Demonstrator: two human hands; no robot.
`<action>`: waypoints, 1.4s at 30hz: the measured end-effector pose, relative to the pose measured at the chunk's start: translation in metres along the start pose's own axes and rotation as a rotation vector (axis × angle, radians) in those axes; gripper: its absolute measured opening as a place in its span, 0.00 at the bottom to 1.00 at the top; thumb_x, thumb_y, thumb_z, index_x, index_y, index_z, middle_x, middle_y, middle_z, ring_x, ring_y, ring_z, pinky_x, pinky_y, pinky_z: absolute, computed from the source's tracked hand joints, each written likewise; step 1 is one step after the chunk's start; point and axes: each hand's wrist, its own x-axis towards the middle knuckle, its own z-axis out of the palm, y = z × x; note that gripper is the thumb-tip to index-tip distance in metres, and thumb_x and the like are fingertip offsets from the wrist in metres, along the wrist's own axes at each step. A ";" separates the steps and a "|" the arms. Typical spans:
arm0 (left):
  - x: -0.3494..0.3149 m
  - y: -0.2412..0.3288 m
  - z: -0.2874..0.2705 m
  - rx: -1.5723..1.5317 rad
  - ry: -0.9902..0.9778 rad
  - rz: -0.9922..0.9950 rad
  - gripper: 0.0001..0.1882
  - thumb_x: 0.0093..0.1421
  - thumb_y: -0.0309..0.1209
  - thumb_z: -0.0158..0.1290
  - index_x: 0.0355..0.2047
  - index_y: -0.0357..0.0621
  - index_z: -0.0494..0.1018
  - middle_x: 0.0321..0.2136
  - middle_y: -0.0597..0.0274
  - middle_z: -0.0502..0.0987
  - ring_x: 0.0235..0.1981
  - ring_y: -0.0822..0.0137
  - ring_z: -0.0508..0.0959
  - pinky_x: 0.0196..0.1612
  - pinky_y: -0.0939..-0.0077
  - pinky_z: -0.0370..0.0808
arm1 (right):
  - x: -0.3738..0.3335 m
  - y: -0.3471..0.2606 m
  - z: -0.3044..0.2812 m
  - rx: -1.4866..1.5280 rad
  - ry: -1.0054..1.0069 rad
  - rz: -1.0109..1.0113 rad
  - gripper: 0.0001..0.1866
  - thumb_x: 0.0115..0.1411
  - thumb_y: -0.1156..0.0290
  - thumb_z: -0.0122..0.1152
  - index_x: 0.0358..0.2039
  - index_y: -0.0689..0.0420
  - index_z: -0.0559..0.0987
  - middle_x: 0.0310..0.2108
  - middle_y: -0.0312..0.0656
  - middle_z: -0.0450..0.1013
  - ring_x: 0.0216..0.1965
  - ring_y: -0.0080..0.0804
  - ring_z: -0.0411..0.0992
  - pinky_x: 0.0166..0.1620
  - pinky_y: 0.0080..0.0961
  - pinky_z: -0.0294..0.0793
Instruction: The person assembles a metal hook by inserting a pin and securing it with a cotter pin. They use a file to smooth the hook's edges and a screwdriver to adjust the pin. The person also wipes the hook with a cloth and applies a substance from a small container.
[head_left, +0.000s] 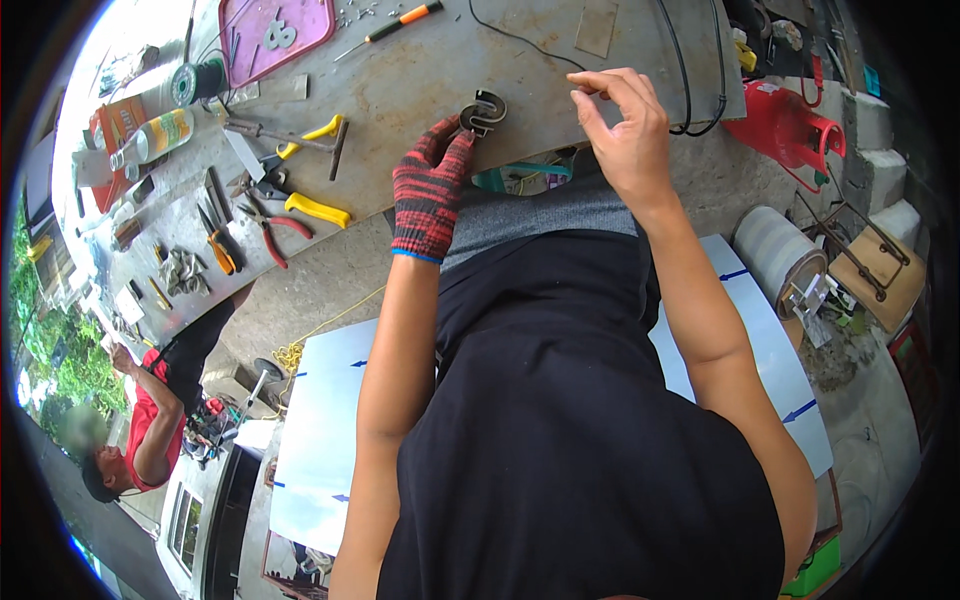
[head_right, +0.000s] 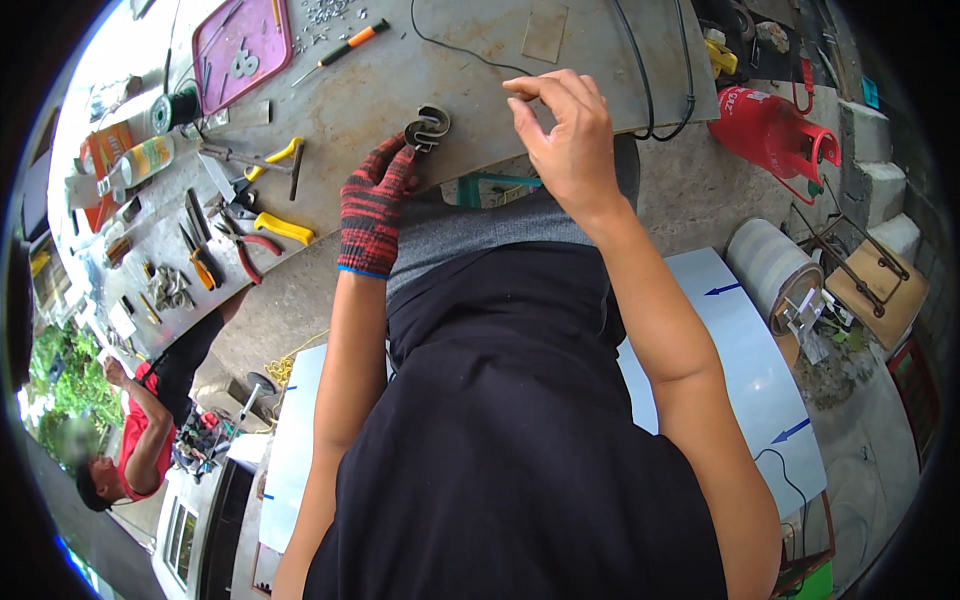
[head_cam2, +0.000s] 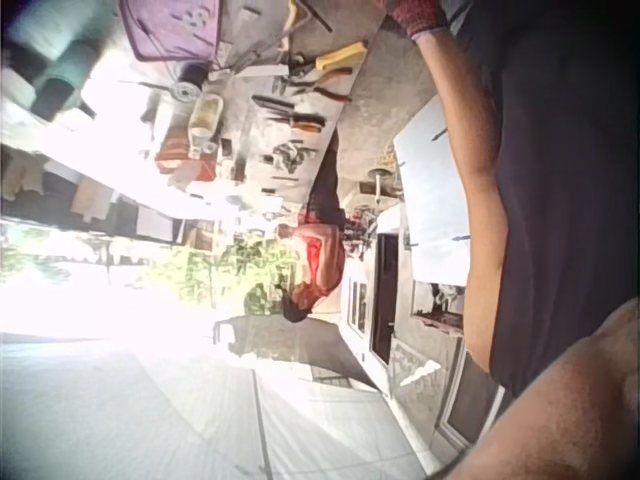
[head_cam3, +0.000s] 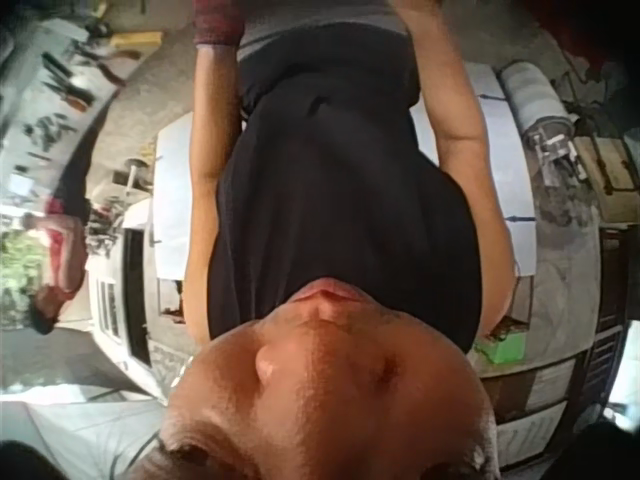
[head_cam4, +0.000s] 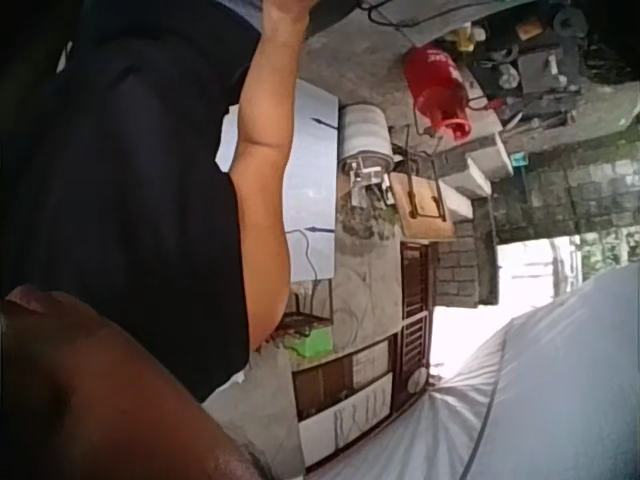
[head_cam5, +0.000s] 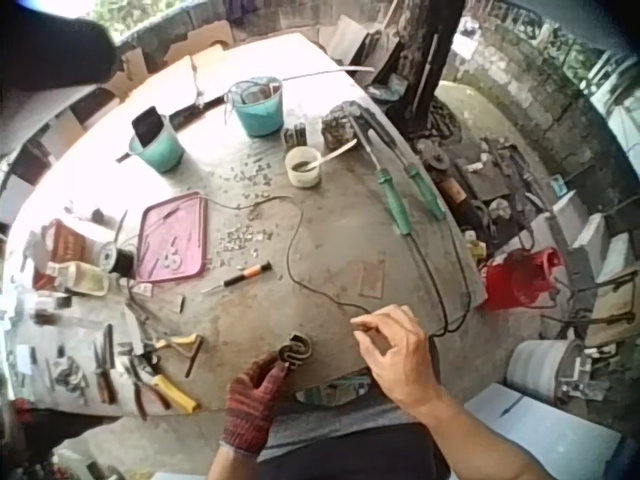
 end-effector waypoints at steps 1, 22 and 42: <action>-0.001 0.001 0.000 -0.011 -0.002 -0.007 0.22 0.66 0.34 0.61 0.58 0.38 0.77 0.46 0.56 0.84 0.44 0.70 0.81 0.47 0.75 0.78 | 0.001 -0.001 0.001 0.007 -0.002 0.000 0.08 0.57 0.75 0.69 0.39 0.53 0.86 0.36 0.34 0.79 0.41 0.35 0.75 0.49 0.32 0.73; 0.002 -0.007 0.001 -0.076 -0.022 0.046 0.22 0.65 0.34 0.62 0.57 0.38 0.77 0.45 0.50 0.84 0.47 0.65 0.83 0.52 0.70 0.78 | 0.061 -0.042 0.020 0.004 0.042 -0.179 0.07 0.56 0.77 0.69 0.36 0.53 0.84 0.35 0.34 0.78 0.39 0.37 0.74 0.46 0.33 0.71; 0.007 -0.020 0.003 -0.006 -0.019 0.111 0.25 0.65 0.40 0.61 0.58 0.38 0.76 0.47 0.46 0.84 0.49 0.58 0.84 0.55 0.66 0.77 | 0.182 -0.043 0.127 -0.484 -0.474 -0.204 0.07 0.60 0.67 0.67 0.36 0.54 0.86 0.42 0.44 0.80 0.50 0.45 0.75 0.56 0.43 0.72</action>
